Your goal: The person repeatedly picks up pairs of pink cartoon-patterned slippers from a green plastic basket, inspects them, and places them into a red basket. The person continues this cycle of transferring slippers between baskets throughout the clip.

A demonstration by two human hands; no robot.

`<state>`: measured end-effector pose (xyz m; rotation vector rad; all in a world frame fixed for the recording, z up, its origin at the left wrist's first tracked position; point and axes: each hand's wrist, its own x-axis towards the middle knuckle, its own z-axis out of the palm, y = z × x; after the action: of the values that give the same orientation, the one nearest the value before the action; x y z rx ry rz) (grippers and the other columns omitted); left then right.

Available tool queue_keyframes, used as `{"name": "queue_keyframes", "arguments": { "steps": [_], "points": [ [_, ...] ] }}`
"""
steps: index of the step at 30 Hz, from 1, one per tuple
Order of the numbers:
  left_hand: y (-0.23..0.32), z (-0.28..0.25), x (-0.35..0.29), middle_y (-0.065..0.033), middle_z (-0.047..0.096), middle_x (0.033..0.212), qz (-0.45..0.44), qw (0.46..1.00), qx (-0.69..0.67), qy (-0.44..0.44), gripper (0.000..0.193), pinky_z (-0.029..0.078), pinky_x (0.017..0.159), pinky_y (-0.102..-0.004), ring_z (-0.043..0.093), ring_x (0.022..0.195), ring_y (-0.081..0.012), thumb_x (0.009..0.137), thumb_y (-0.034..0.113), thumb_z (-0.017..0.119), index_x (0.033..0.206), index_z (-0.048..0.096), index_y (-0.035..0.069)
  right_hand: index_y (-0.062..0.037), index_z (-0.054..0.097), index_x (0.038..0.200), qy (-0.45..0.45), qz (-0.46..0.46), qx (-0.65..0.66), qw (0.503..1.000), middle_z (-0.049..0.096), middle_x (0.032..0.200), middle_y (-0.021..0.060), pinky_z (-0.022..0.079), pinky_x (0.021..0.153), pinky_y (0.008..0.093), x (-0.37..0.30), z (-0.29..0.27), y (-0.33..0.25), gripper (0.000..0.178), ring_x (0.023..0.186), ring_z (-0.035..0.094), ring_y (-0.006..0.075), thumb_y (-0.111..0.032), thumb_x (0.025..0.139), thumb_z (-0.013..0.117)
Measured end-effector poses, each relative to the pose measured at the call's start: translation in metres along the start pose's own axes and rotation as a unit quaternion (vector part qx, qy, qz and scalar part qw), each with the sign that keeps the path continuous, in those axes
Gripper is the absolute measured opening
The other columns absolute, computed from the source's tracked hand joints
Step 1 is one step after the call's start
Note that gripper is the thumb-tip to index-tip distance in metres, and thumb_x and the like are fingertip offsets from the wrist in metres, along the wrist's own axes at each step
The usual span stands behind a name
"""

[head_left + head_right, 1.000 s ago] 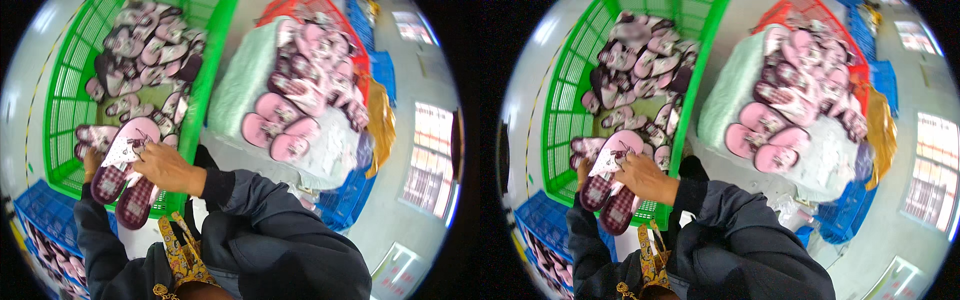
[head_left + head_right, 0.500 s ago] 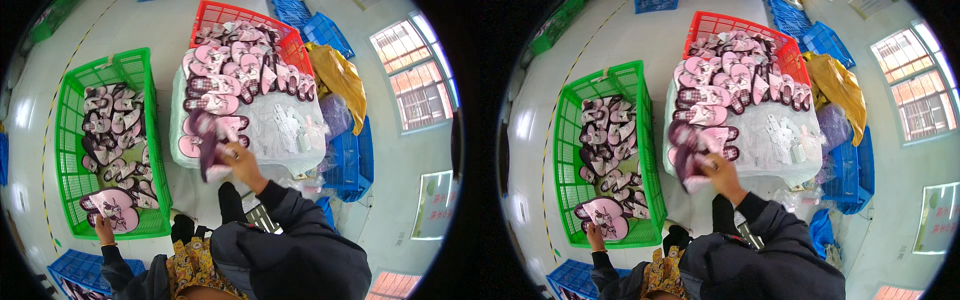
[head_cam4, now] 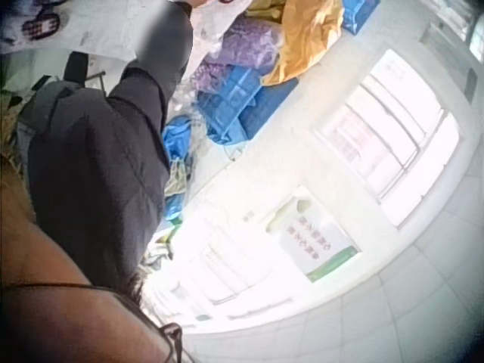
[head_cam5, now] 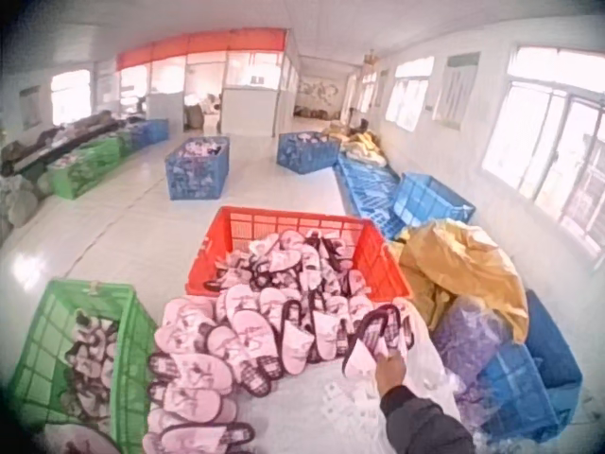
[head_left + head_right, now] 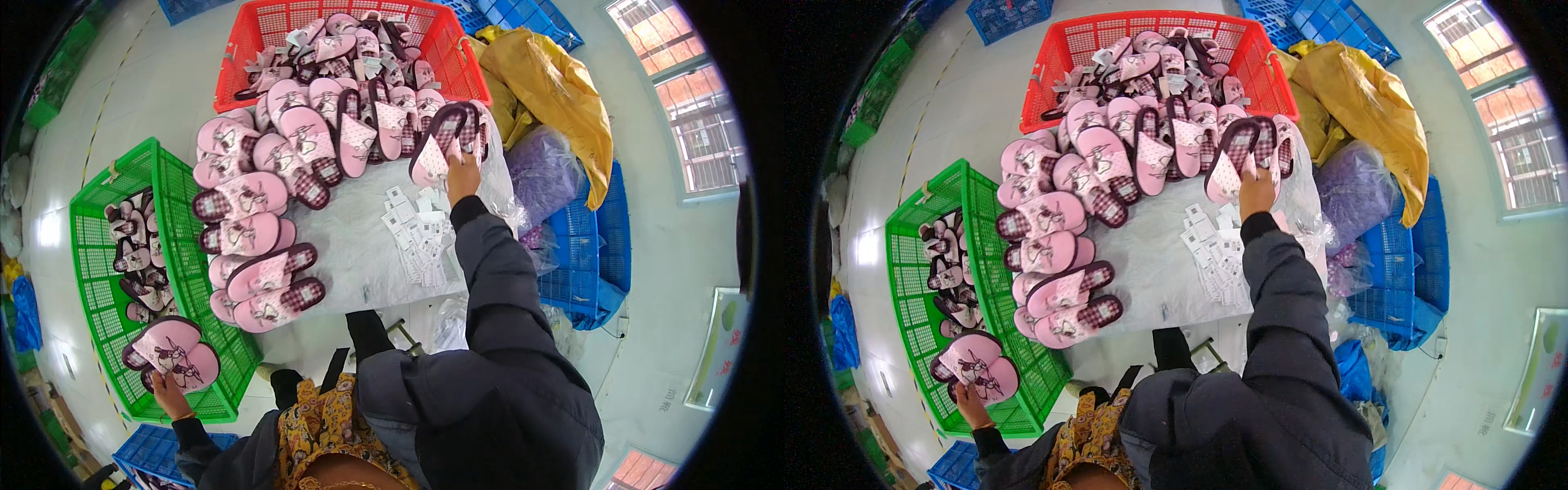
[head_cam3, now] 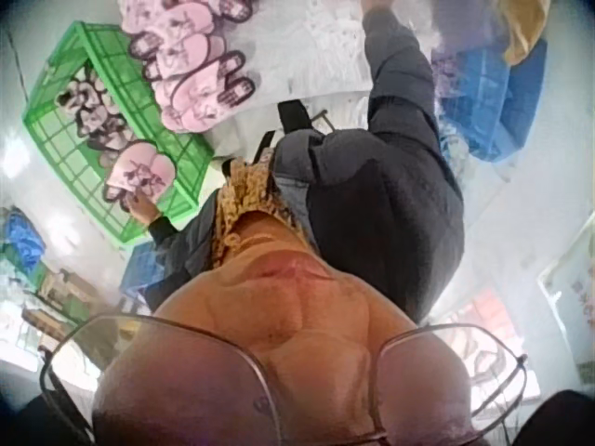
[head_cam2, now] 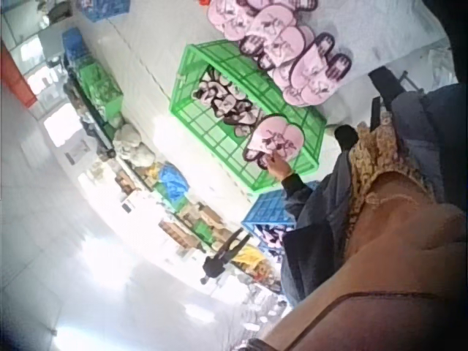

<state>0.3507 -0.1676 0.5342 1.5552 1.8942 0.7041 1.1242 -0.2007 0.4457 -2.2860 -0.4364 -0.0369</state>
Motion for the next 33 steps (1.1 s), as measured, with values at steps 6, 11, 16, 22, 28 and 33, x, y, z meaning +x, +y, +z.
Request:
{"name": "queue_keyframes", "arguments": {
  "steps": [6, 11, 16, 22, 28, 33],
  "points": [
    [0.146, 0.079, 0.01, -0.0026, 0.061, 0.097, 0.019, 0.994, 0.077, -0.069, 0.027, 0.043, 0.073, -0.0238, 0.052, 0.083, -0.009, 0.091, 0.006, 0.051, 0.117, 0.057, -0.001, -0.0009, 0.057, 0.11, -0.099, 0.031, -0.025, 0.994, 0.064, 0.099, 0.0233, 0.046, 0.084, 0.0434, 0.082, 0.07, 0.042, 0.047, 0.097, 0.06, 0.0388, -0.036, 0.079, 0.062],
    [0.262, 0.145, 0.028, -0.0082, 0.054, 0.083, 0.185, 0.974, 0.071, -0.106, 0.016, 0.04, 0.065, -0.0305, 0.048, 0.072, -0.0168, 0.085, 0.001, 0.051, 0.1, 0.056, -0.003, 0.0011, 0.042, 0.129, -0.145, 0.051, 0.032, 0.988, 0.063, 0.106, 0.0237, 0.043, 0.09, 0.0446, 0.081, 0.102, 0.028, 0.073, 0.102, 0.059, 0.0398, -0.052, 0.08, 0.057],
    [0.383, 0.24, 0.04, -0.0186, 0.05, 0.082, 0.397, 0.88, 0.124, -0.23, 0.014, 0.041, 0.066, -0.0391, 0.05, 0.073, -0.0348, 0.078, -0.003, 0.052, 0.092, 0.054, -0.005, 0.0023, 0.035, 0.133, -0.109, 0.021, 0.106, 0.988, 0.065, 0.092, 0.02, 0.047, 0.075, 0.0423, 0.062, 0.041, 0.036, 0.07, 0.086, 0.062, 0.0351, -0.042, 0.085, 0.06],
    [0.501, 0.395, 0.016, -0.0199, 0.053, 0.085, 0.596, 0.725, 0.125, -0.321, 0.02, 0.044, 0.072, -0.0442, 0.054, 0.082, -0.0382, 0.08, 0.0, 0.049, 0.097, 0.058, -0.002, -0.0035, 0.047, 0.123, -0.147, 0.167, 0.319, 0.921, 0.056, 0.081, 0.0011, 0.042, 0.059, 0.0204, -0.042, -0.052, 0.089, 0.038, 0.071, 0.053, 0.0072, -0.019, 0.091, 0.06],
    [0.575, 0.587, -0.036, -0.0203, 0.062, 0.086, 0.665, 0.643, 0.174, -0.338, 0.021, 0.047, 0.075, -0.047, 0.059, 0.084, -0.0379, 0.078, 0.009, 0.051, 0.093, 0.065, 0.003, 0.0019, 0.044, 0.124, -0.142, 0.229, 0.3, 0.915, 0.053, 0.078, 0.0005, 0.042, 0.062, 0.0206, -0.159, -0.137, 0.121, 0.039, 0.069, 0.048, 0.006, -0.007, 0.089, 0.06],
    [0.605, 0.71, -0.077, -0.0235, 0.065, 0.09, 0.624, 0.662, 0.248, -0.331, 0.019, 0.051, 0.078, -0.0448, 0.064, 0.089, -0.0381, 0.077, 0.017, 0.057, 0.079, 0.068, 0.002, -0.0003, 0.044, 0.125, -0.111, 0.302, 0.269, 0.908, 0.06, 0.089, 0.0048, 0.047, 0.07, 0.0234, -0.218, -0.169, 0.145, 0.042, 0.076, 0.055, 0.0086, -0.007, 0.087, 0.061]
  ]
}}
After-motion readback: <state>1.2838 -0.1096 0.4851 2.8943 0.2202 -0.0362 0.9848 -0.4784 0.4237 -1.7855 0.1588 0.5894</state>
